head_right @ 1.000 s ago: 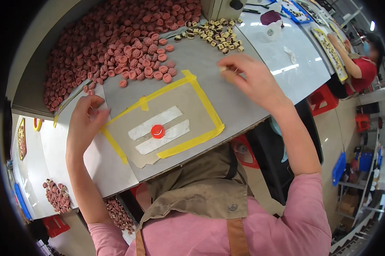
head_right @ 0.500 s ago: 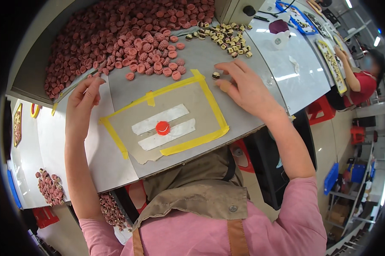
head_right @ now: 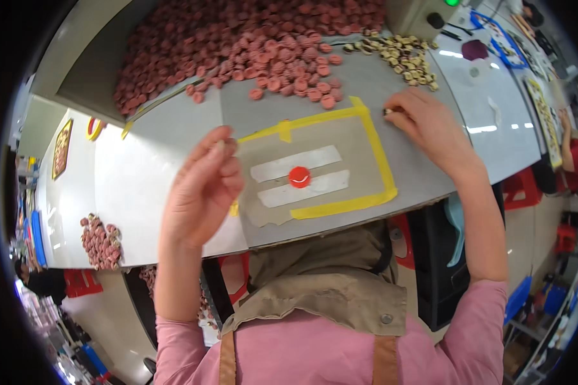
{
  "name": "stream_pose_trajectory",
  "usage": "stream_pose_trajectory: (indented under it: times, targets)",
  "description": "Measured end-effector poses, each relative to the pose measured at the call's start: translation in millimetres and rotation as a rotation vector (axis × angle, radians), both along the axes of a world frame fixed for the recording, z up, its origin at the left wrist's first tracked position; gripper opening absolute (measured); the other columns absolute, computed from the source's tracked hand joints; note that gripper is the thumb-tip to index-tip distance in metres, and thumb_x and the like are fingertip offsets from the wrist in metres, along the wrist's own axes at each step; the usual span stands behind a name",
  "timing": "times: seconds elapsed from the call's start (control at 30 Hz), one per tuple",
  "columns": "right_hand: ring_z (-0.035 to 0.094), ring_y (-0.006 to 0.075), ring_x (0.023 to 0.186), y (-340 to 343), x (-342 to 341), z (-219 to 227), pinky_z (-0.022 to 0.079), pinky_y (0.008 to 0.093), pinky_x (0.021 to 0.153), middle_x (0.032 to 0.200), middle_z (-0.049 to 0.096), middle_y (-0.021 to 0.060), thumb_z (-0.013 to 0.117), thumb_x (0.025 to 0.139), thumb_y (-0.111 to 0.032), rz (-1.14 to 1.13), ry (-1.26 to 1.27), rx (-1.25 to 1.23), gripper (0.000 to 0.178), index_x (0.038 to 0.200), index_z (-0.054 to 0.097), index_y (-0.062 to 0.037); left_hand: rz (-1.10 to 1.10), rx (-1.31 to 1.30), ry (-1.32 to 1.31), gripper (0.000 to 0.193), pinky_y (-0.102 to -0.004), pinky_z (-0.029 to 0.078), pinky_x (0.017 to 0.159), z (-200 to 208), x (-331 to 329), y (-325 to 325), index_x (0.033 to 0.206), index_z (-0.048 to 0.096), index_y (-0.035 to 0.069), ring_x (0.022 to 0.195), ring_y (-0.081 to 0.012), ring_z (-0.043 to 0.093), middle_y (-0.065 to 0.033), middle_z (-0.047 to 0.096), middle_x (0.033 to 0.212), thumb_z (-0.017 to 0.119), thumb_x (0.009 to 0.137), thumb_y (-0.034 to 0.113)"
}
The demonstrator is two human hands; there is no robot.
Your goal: The person assembles small plastic parts by hand at a workbench, using glue to join them together.
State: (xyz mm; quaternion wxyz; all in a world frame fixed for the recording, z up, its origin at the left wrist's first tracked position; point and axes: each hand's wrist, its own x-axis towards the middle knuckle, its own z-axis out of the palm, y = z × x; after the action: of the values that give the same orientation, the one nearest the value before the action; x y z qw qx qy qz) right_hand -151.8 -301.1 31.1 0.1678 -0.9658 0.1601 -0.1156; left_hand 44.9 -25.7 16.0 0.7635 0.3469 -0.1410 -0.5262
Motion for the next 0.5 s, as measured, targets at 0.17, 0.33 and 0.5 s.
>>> stream_pose_trajectory:
  times: [0.17,0.33,0.5]
  targets:
    - [0.060,0.0241,0.086,6.0,5.3,-0.1,0.048,0.0333,0.075,0.095,0.058,0.0093,0.064,0.086,-0.011,-0.125,0.116,0.100,0.021,0.104,0.058,-0.0024,0.136,-0.007,0.246,0.044,-0.0240,0.047,0.083,-3.7,-24.9,-1.2,0.136,0.041,-0.003,0.093,-0.0109,0.056,-0.0050,0.056,0.111,0.050,0.098,0.016]
    - [0.060,0.0244,0.088,9.3,-0.3,-5.5,0.048,0.0334,0.076,0.100,0.058,0.0092,0.063,0.087,-0.011,-0.071,-0.057,0.060,0.026,0.111,0.057,-0.0040,0.129,-0.022,0.147,0.043,-0.0246,0.047,0.086,-17.9,-29.9,-0.3,0.137,0.040,-0.003,0.096,-0.0113,0.056,-0.0064,0.055,0.116,0.049,0.099,0.015]
    - [0.059,0.0269,0.088,-3.9,6.5,-8.4,0.048,0.0345,0.076,0.097,0.060,0.0095,0.061,0.088,-0.010,0.181,-0.048,-0.062,0.020,0.107,0.061,-0.0045,0.178,-0.057,0.083,0.042,-0.0241,0.050,0.084,-22.6,-41.3,1.1,0.137,0.039,-0.002,0.096,-0.0120,0.058,-0.0072,0.054,0.115,0.048,0.099,0.011]
